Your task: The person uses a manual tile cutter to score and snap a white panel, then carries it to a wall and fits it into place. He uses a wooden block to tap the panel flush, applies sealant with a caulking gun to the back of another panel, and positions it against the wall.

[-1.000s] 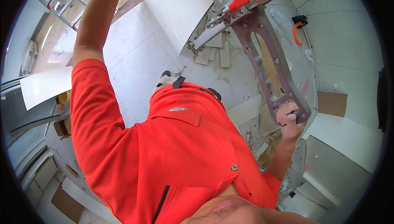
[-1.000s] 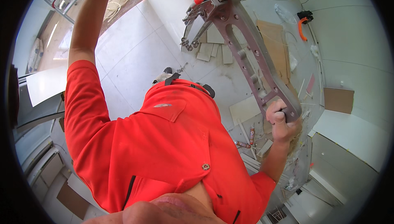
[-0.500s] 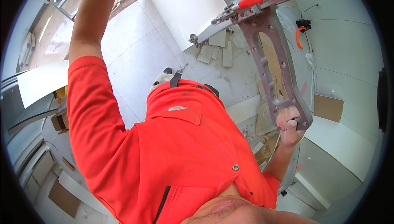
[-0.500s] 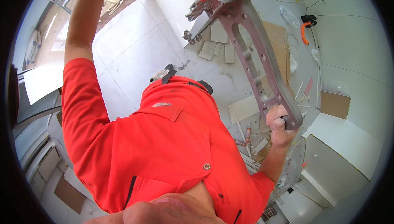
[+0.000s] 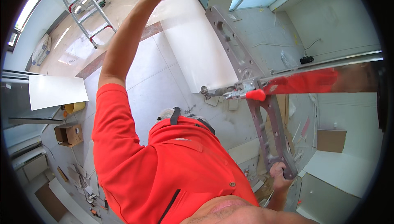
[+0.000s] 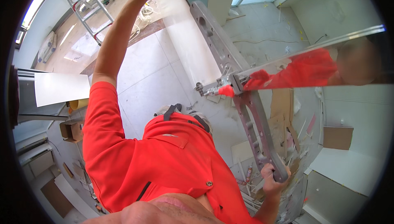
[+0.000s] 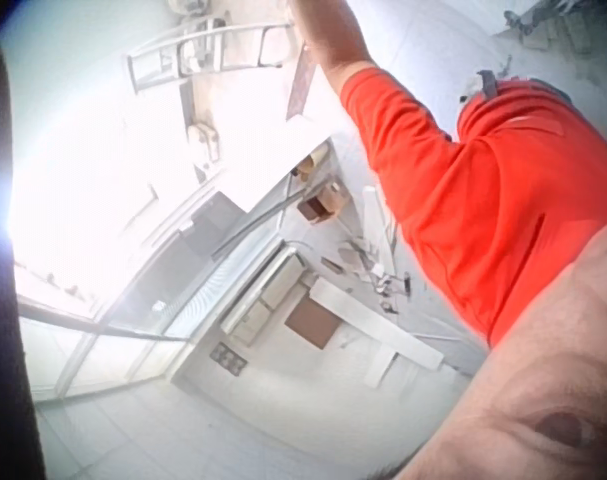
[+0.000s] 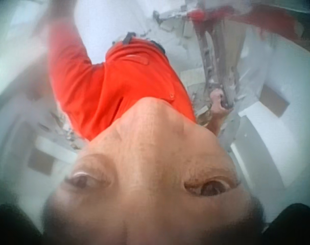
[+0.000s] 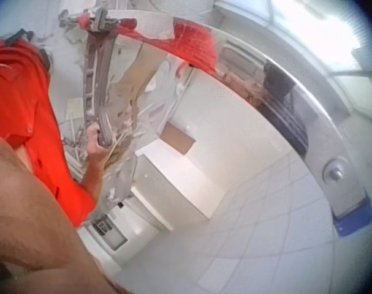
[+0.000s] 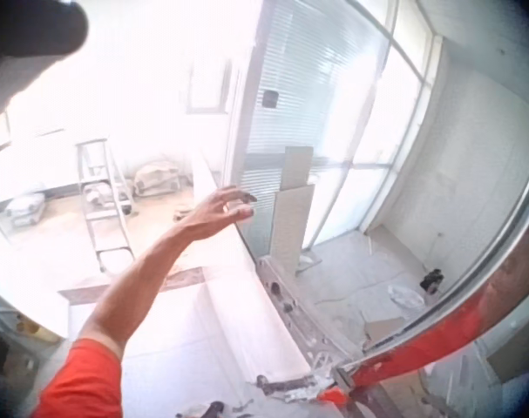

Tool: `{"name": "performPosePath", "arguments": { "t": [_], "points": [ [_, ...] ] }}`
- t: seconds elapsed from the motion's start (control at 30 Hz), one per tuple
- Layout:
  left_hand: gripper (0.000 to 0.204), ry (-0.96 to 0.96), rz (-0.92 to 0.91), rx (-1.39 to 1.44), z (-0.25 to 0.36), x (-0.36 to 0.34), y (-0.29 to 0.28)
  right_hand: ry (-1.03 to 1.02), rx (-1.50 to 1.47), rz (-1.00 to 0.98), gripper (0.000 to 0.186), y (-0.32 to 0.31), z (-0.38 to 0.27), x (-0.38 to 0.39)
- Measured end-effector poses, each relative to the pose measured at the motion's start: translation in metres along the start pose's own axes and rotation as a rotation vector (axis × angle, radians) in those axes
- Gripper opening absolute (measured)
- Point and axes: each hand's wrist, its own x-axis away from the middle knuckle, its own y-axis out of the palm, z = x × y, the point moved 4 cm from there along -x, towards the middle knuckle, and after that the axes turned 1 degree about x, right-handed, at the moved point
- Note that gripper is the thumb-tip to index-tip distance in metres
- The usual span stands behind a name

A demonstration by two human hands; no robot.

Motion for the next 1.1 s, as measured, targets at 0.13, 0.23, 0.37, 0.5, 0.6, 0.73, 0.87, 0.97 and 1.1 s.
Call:
{"name": "performPosePath", "arguments": {
  "t": [0.13, 0.23, 0.37, 0.5, 0.6, 0.73, 0.87, 0.97, 1.1],
  "points": [
    [0.076, -0.566, 0.392, -0.402, -0.089, -0.03, -0.056, 0.047, -0.019, 0.001, 0.014, -0.006, 0.005, -0.002],
    [0.058, -0.643, 0.312, -0.427, -0.171, -0.06, -0.054, 0.029, 0.102, 0.064, 0.031, -0.009, 0.011, 0.005],
    [0.038, -0.656, 0.35, -0.455, -0.2, -0.068, -0.046, -0.079, 0.247, -0.012, 0.018, -0.001, -0.008, -0.002],
    [0.036, -0.64, 0.333, -0.513, -0.199, -0.062, -0.038, -0.003, 0.197, -0.079, 0.021, 0.011, -0.026, -0.014],
    [0.035, -0.586, 0.357, -0.513, -0.204, -0.062, -0.043, 0.042, 0.172, 0.001, 0.032, 0.018, -0.02, -0.019],
    [0.037, -0.573, 0.326, -0.523, -0.207, -0.07, -0.036, 0.025, 0.096, -0.024, 0.017, 0.043, -0.027, -0.052],
    [0.043, -0.739, 0.356, -0.522, -0.166, -0.054, -0.033, -0.043, -0.041, -0.222, 0.008, 0.079, -0.059, -0.117],
    [0.048, -0.628, 0.369, -0.426, -0.183, -0.043, -0.039, -0.044, 0.039, -0.166, 0.009, 0.077, -0.05, -0.108],
    [0.045, -0.593, 0.408, -0.162, -0.259, -0.079, -0.089, 0.01, 0.04, -0.071, 0.009, 0.082, -0.061, -0.103]
  ]
}}
